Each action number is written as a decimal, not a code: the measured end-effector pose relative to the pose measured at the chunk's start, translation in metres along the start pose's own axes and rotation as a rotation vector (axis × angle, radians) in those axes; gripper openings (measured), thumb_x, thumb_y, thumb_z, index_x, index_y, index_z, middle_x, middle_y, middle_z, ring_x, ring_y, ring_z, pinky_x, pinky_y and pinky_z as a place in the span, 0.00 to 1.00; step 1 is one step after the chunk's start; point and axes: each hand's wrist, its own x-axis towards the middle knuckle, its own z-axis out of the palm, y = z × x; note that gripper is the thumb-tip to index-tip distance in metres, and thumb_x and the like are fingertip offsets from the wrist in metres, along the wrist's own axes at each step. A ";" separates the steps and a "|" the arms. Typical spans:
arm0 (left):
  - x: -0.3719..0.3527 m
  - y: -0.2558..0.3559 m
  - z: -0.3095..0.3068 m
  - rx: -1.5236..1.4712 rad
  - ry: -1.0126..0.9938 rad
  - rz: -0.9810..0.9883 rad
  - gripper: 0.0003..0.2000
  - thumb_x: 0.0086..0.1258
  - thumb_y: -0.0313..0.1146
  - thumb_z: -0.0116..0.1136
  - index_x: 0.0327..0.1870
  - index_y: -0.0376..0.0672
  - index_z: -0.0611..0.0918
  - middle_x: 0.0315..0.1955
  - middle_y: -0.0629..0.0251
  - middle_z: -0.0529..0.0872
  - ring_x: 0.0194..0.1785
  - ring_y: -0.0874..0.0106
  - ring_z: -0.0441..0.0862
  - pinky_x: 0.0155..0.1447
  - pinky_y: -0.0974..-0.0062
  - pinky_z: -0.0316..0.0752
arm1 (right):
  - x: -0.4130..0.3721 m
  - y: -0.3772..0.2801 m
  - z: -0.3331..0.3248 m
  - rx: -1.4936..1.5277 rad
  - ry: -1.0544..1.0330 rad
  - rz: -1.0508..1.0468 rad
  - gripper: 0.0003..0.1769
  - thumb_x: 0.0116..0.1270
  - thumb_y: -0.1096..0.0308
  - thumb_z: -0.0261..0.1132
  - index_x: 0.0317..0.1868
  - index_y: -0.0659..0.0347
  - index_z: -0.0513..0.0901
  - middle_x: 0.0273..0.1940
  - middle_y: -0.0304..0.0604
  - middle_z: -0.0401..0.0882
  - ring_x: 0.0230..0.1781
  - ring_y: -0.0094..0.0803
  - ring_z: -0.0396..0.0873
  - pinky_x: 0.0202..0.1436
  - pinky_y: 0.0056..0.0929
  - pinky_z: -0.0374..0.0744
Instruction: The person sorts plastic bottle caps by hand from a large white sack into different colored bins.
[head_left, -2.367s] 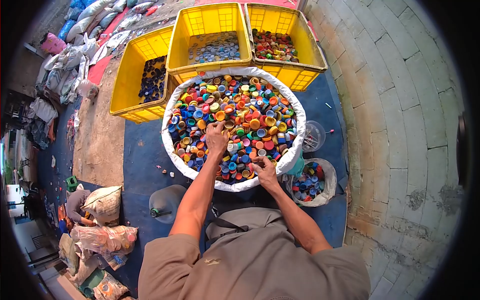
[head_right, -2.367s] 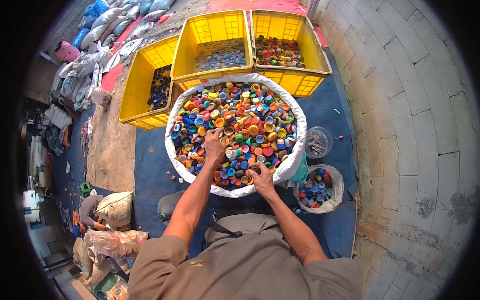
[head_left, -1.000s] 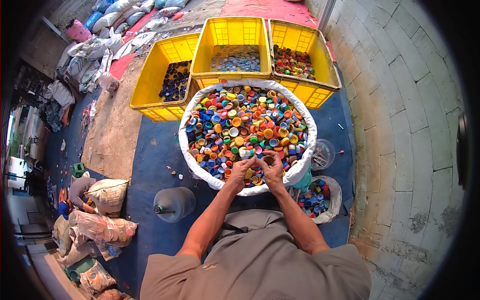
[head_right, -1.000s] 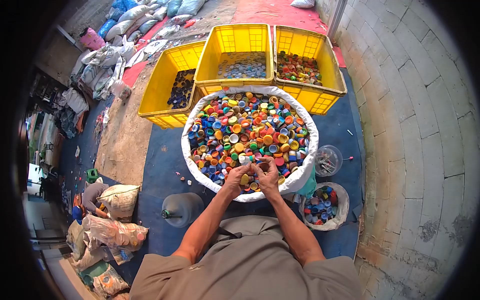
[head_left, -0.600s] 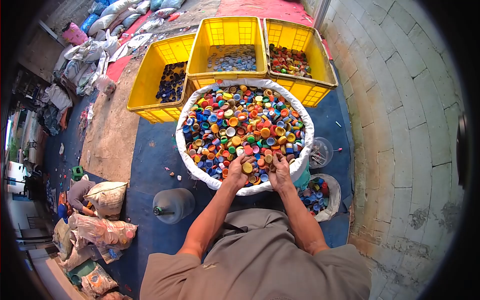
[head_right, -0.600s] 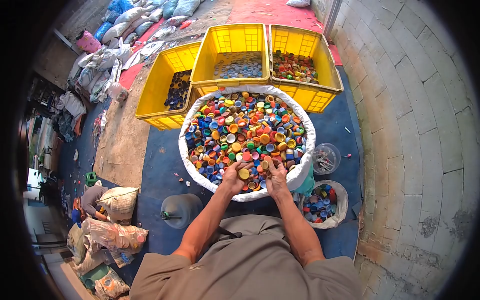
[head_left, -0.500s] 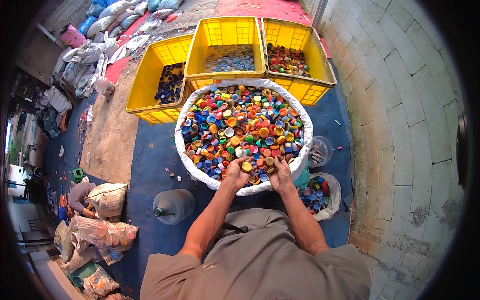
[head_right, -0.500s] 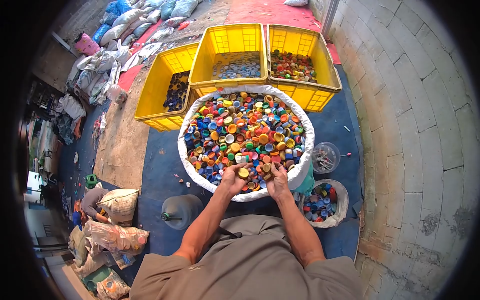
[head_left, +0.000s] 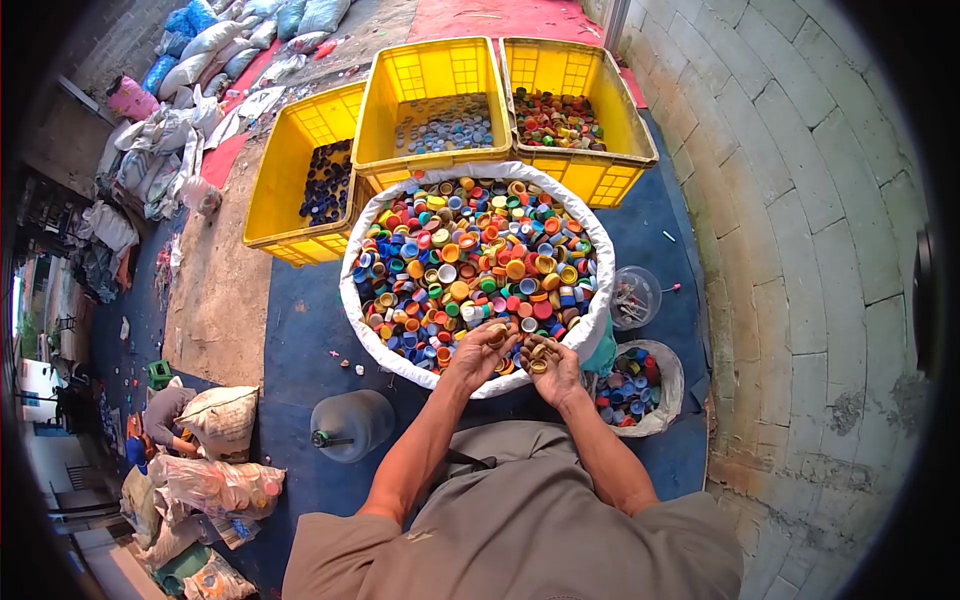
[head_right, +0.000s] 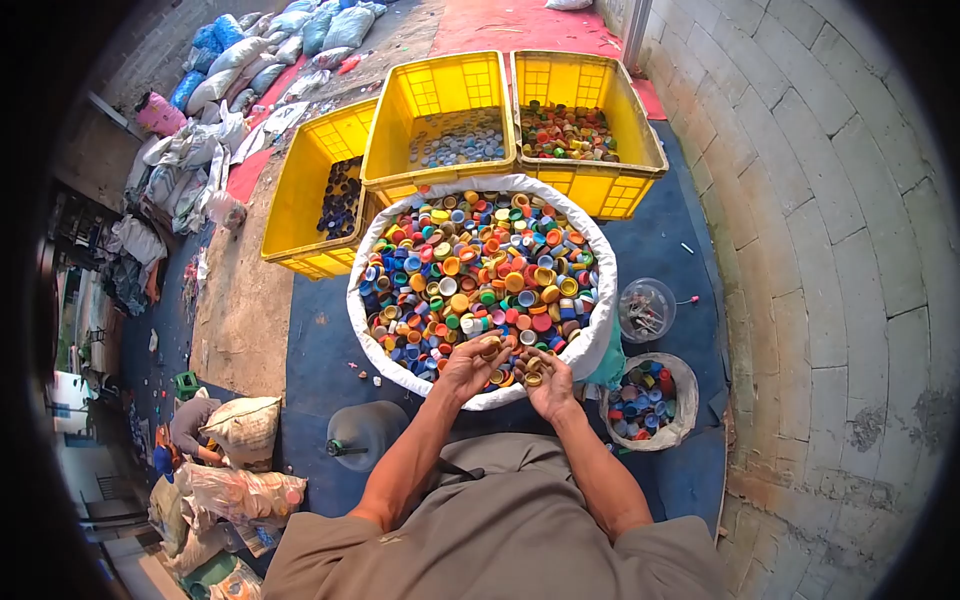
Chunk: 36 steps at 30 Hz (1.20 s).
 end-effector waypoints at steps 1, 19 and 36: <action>-0.001 0.001 0.002 0.000 -0.030 -0.012 0.16 0.68 0.22 0.55 0.55 0.27 0.73 0.47 0.49 0.80 0.54 0.59 0.80 0.64 0.64 0.76 | 0.000 0.000 0.000 0.002 -0.005 -0.007 0.15 0.68 0.67 0.52 0.49 0.67 0.75 0.40 0.45 0.80 0.41 0.38 0.80 0.48 0.38 0.80; 0.109 0.074 0.180 -0.111 -0.208 0.054 0.37 0.70 0.49 0.52 0.59 0.16 0.60 0.57 0.36 0.68 0.60 0.50 0.70 0.68 0.57 0.65 | 0.043 -0.142 0.140 0.278 -0.469 -0.323 0.29 0.48 0.72 0.50 0.50 0.86 0.63 0.59 0.67 0.63 0.69 0.57 0.57 0.78 0.54 0.49; 0.011 0.065 -0.018 -0.054 0.419 0.323 0.19 0.72 0.49 0.53 0.29 0.41 0.76 0.32 0.62 0.79 0.37 0.67 0.78 0.49 0.64 0.77 | 0.030 -0.040 -0.014 -0.937 0.195 -0.648 0.18 0.60 0.81 0.53 0.52 0.67 0.73 0.45 0.46 0.81 0.44 0.29 0.80 0.44 0.25 0.80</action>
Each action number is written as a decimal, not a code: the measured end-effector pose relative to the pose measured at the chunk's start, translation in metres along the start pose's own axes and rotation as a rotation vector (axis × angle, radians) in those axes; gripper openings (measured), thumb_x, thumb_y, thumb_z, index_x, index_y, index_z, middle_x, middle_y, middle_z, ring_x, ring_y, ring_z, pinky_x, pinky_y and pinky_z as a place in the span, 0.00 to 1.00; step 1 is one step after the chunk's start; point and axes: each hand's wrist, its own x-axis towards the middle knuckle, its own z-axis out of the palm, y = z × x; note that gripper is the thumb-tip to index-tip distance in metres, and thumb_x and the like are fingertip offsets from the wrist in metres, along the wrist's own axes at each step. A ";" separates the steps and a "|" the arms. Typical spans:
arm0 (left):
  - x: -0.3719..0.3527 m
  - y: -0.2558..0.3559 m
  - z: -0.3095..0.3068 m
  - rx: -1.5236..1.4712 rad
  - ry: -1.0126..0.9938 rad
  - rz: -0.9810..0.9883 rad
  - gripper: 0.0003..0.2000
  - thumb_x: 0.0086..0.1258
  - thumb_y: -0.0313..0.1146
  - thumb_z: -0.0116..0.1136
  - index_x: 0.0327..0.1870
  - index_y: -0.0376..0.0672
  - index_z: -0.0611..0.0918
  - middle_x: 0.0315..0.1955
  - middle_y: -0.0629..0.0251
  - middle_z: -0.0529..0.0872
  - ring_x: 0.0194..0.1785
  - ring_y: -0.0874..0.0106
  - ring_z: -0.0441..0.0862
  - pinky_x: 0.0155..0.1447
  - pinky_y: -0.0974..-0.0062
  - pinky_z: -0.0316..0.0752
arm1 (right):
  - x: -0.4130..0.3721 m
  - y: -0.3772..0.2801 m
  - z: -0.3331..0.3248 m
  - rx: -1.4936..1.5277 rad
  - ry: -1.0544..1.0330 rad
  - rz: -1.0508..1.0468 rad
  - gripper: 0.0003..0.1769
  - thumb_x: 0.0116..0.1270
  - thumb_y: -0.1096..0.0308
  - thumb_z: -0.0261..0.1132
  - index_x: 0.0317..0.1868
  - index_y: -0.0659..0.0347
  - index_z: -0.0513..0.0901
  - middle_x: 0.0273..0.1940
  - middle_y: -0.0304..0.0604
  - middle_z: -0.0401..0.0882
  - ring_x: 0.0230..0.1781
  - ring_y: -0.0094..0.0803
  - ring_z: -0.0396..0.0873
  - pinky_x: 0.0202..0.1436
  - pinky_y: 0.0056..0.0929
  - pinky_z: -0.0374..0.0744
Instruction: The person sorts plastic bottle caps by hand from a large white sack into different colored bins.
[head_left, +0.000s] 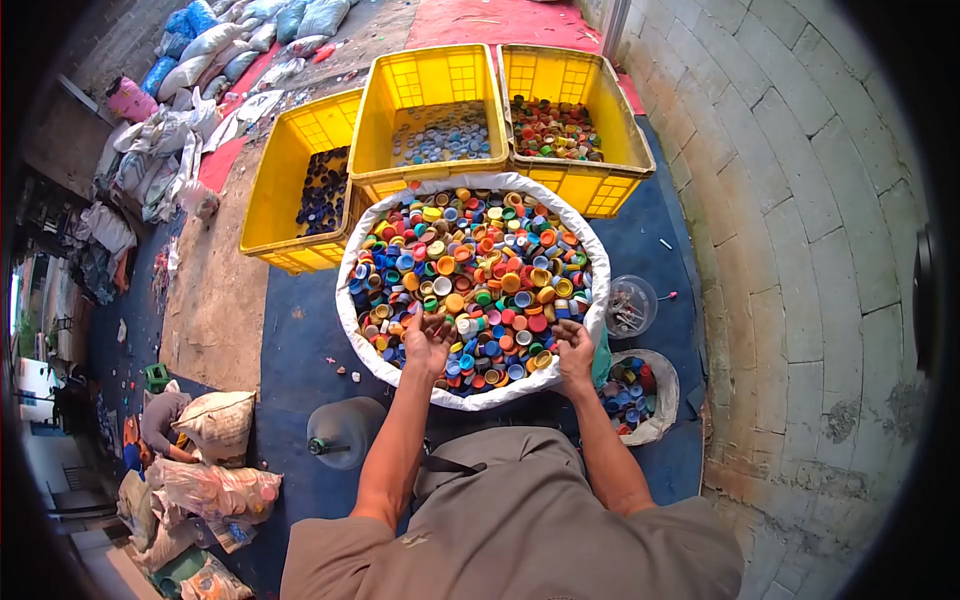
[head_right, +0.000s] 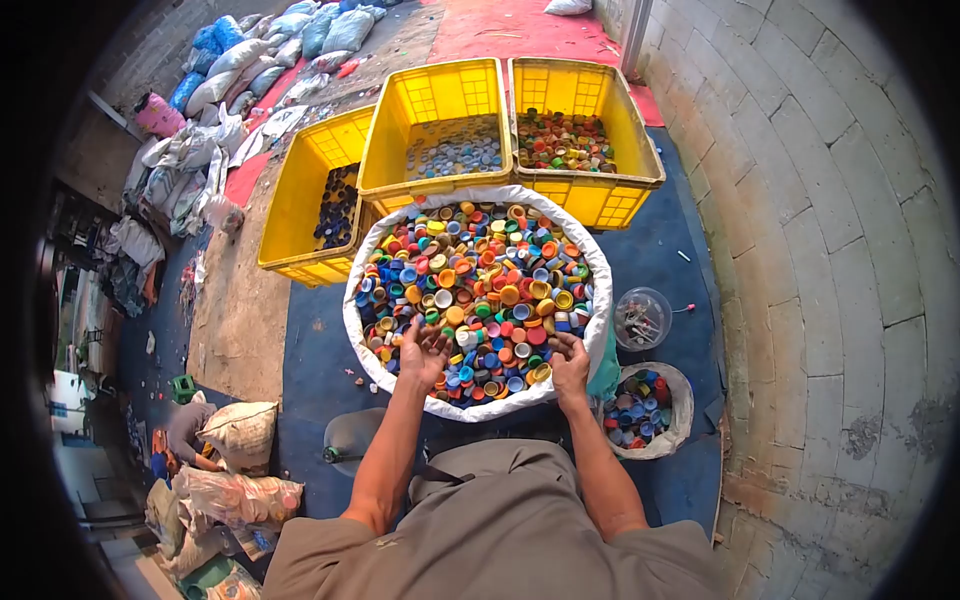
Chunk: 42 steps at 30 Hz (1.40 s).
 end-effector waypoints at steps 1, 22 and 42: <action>0.001 -0.002 -0.021 -0.022 0.000 -0.003 0.21 0.72 0.50 0.53 0.26 0.42 0.77 0.25 0.64 0.80 0.34 0.69 0.79 0.45 0.65 0.79 | -0.009 0.009 0.003 -0.150 -0.004 -0.053 0.16 0.59 0.81 0.53 0.48 0.67 0.77 0.41 0.46 0.83 0.44 0.30 0.81 0.44 0.25 0.80; -0.051 -0.034 -0.113 0.612 -0.017 0.229 0.10 0.63 0.29 0.66 0.42 0.39 0.79 0.32 0.67 0.85 0.28 0.83 0.76 0.30 0.84 0.69 | -0.041 0.017 0.082 -0.923 -0.310 -0.701 0.25 0.50 0.73 0.68 0.53 0.60 0.77 0.38 0.42 0.83 0.44 0.43 0.74 0.47 0.43 0.69; -0.067 -0.044 -0.110 1.103 0.035 0.443 0.15 0.57 0.32 0.69 0.41 0.35 0.80 0.33 0.60 0.88 0.36 0.73 0.86 0.42 0.75 0.79 | -0.041 0.031 0.138 -0.807 -0.518 -0.566 0.30 0.49 0.68 0.71 0.57 0.58 0.78 0.32 0.38 0.85 0.44 0.39 0.76 0.49 0.42 0.66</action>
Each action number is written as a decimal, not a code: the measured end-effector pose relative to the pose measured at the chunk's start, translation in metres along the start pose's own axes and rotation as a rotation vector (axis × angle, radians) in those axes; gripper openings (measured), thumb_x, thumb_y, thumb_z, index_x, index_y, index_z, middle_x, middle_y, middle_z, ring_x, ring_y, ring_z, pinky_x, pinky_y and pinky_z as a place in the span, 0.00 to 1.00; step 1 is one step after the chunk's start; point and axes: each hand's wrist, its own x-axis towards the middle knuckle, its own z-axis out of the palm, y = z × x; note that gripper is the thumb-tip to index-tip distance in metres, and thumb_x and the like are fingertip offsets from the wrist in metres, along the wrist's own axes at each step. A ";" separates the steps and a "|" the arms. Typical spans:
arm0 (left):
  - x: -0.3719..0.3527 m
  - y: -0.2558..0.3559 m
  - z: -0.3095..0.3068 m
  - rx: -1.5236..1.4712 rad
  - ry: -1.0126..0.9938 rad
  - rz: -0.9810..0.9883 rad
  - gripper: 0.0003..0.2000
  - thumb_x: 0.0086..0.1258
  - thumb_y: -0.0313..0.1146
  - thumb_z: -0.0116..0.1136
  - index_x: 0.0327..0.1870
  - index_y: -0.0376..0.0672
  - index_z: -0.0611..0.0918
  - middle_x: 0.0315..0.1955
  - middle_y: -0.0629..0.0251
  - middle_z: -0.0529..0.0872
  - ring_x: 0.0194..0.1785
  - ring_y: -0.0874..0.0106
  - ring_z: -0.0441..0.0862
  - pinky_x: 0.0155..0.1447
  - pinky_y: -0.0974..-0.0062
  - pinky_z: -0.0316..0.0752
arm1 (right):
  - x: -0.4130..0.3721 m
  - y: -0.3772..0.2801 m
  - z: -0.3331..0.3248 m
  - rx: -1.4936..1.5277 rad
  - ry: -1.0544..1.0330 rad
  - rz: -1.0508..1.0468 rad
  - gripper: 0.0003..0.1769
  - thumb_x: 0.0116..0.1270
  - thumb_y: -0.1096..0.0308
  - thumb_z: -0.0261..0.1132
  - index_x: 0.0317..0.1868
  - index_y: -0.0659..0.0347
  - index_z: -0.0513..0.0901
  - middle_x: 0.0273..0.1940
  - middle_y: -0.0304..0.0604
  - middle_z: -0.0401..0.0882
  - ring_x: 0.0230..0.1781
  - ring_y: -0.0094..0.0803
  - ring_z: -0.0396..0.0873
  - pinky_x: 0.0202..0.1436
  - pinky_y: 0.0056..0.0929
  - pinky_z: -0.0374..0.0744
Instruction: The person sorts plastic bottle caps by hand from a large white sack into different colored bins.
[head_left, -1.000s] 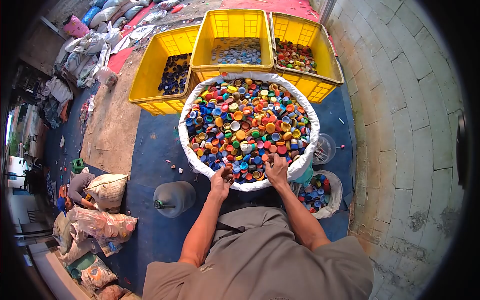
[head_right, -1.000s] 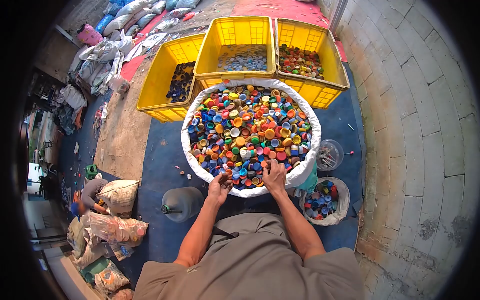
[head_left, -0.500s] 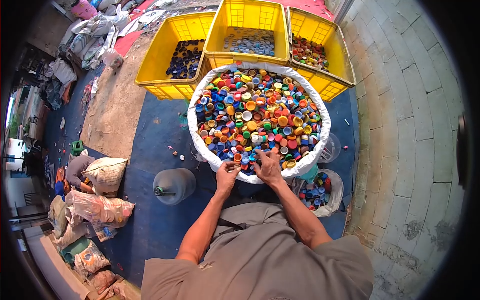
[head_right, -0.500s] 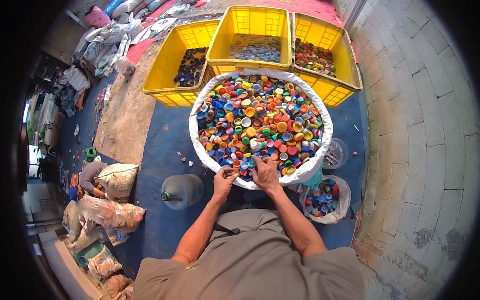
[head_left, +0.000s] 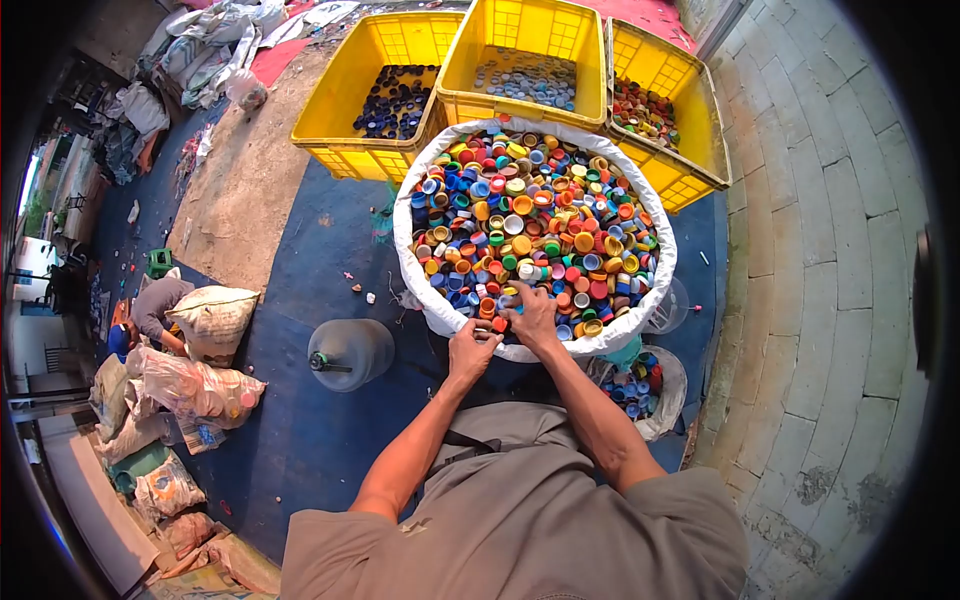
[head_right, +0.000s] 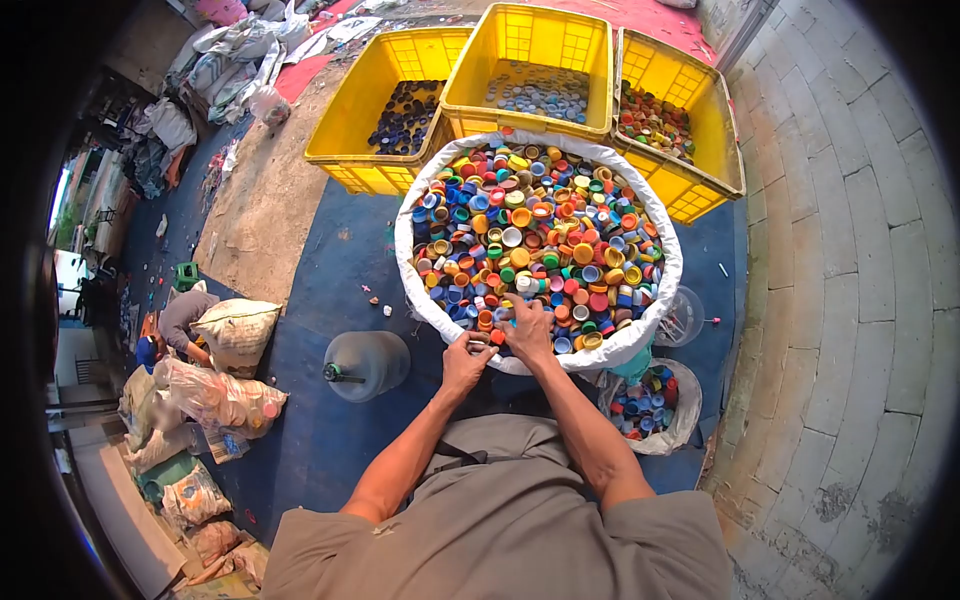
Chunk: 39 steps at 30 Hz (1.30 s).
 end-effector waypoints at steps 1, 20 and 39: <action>-0.001 0.005 0.002 0.054 -0.016 0.014 0.15 0.57 0.33 0.69 0.41 0.35 0.80 0.34 0.59 0.88 0.37 0.72 0.87 0.42 0.75 0.79 | 0.002 0.005 -0.004 0.088 0.063 0.021 0.30 0.49 0.68 0.72 0.56 0.59 0.78 0.32 0.39 0.85 0.45 0.40 0.76 0.50 0.43 0.67; 0.021 0.015 0.044 0.570 -0.049 0.157 0.22 0.57 0.38 0.66 0.51 0.42 0.76 0.37 0.59 0.88 0.44 0.56 0.85 0.48 0.59 0.77 | -0.062 0.050 -0.089 1.635 0.324 0.650 0.18 0.64 0.66 0.55 0.54 0.62 0.71 0.43 0.47 0.77 0.39 0.38 0.80 0.46 0.35 0.79; 0.024 0.024 -0.017 -1.133 -0.111 -0.261 0.09 0.66 0.31 0.51 0.43 0.36 0.76 0.36 0.56 0.83 0.40 0.67 0.82 0.46 0.69 0.79 | -0.027 0.025 -0.067 0.717 0.116 0.530 0.11 0.58 0.69 0.72 0.37 0.62 0.78 0.26 0.32 0.75 0.24 0.17 0.72 0.27 0.18 0.72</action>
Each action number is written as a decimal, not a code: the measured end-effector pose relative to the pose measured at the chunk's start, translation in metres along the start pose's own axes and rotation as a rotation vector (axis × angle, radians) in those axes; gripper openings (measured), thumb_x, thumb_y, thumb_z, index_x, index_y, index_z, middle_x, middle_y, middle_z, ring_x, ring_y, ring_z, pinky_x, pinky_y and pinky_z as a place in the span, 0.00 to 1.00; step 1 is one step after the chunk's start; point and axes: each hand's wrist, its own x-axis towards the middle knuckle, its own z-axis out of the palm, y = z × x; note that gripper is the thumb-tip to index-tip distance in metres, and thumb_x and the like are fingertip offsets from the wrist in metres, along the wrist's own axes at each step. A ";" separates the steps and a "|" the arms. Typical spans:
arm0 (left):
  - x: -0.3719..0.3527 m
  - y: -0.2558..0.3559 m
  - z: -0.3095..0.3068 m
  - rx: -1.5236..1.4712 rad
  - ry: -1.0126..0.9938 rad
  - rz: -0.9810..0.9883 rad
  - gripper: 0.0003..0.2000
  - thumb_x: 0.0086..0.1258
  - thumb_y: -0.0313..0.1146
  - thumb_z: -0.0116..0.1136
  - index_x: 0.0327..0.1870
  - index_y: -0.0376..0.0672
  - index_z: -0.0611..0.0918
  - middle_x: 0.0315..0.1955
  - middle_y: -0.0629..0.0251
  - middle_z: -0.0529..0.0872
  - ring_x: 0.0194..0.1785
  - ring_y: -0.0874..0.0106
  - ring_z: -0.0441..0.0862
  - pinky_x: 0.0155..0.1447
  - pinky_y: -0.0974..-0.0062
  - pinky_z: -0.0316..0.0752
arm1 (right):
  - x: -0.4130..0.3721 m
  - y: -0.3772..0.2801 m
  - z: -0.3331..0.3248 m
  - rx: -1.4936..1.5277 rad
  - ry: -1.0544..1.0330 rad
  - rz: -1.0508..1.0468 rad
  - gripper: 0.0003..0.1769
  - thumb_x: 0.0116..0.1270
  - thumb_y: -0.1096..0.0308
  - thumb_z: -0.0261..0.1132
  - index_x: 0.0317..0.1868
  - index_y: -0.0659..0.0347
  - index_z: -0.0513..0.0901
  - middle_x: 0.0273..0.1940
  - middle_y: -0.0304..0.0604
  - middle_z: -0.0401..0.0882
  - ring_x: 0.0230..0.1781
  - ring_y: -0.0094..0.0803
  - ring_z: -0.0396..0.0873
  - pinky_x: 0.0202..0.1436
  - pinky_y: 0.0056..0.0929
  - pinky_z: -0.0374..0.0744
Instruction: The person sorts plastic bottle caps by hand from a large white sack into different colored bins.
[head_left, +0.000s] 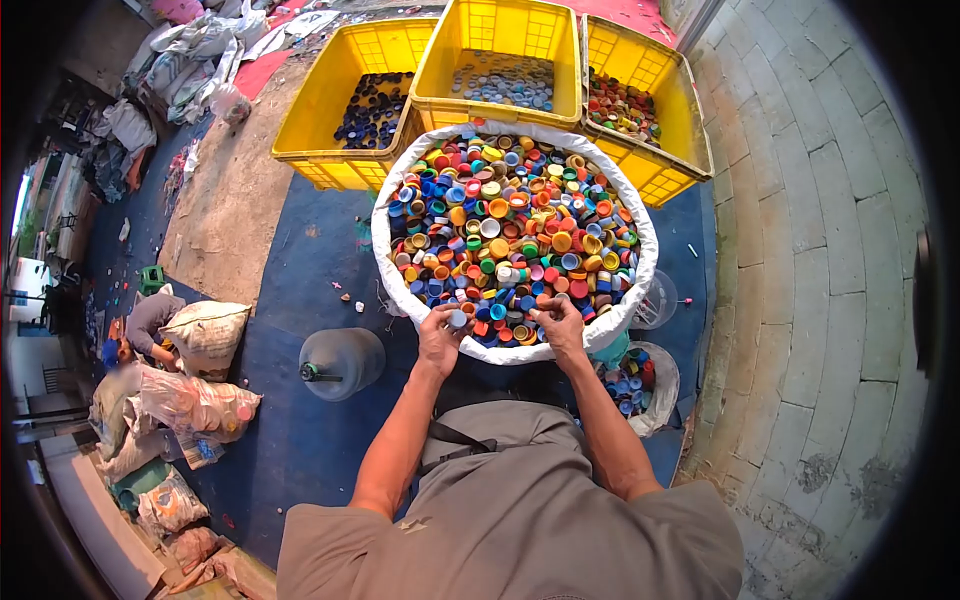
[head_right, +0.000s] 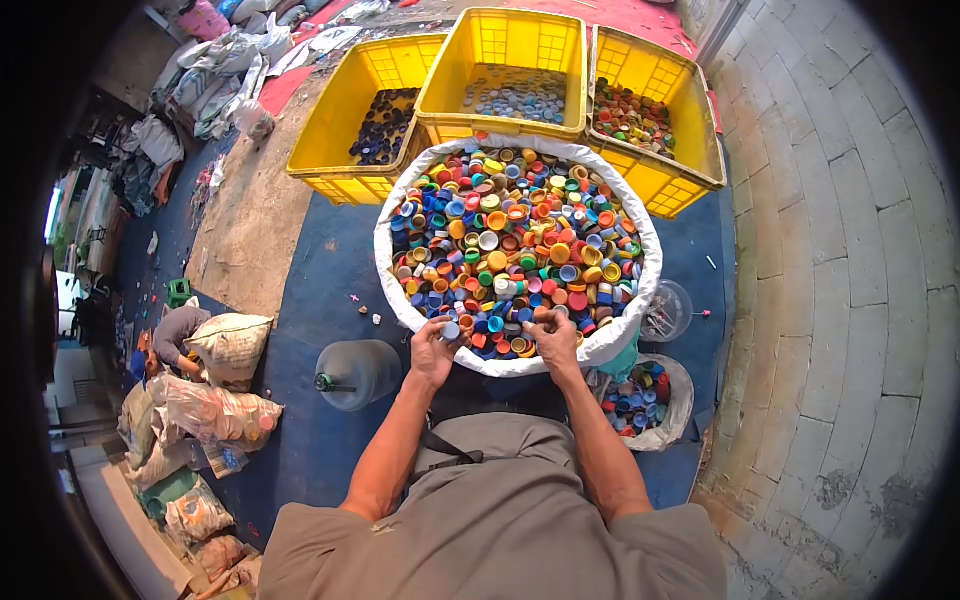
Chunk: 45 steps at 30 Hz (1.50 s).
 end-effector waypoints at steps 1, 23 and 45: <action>0.001 0.006 -0.005 -0.072 0.055 -0.049 0.07 0.66 0.34 0.54 0.38 0.40 0.77 0.32 0.60 0.82 0.38 0.67 0.81 0.44 0.68 0.79 | 0.005 0.000 0.012 -0.110 0.012 -0.116 0.14 0.57 0.70 0.71 0.42 0.64 0.79 0.28 0.33 0.77 0.27 0.18 0.75 0.33 0.19 0.75; -0.018 0.032 -0.058 0.147 0.290 0.063 0.09 0.65 0.31 0.64 0.43 0.42 0.80 0.32 0.68 0.84 0.33 0.77 0.81 0.35 0.78 0.78 | 0.036 -0.005 0.135 -1.050 -0.511 -0.510 0.35 0.51 0.76 0.64 0.63 0.58 0.67 0.43 0.53 0.82 0.43 0.52 0.82 0.43 0.46 0.80; 0.108 0.024 -0.015 0.736 0.721 0.020 0.15 0.57 0.25 0.67 0.43 0.32 0.78 0.28 0.54 0.84 0.23 0.66 0.84 0.20 0.74 0.77 | -0.025 -0.002 0.049 0.918 -0.291 0.359 0.19 0.67 0.70 0.63 0.57 0.55 0.72 0.36 0.34 0.77 0.28 0.21 0.72 0.26 0.21 0.71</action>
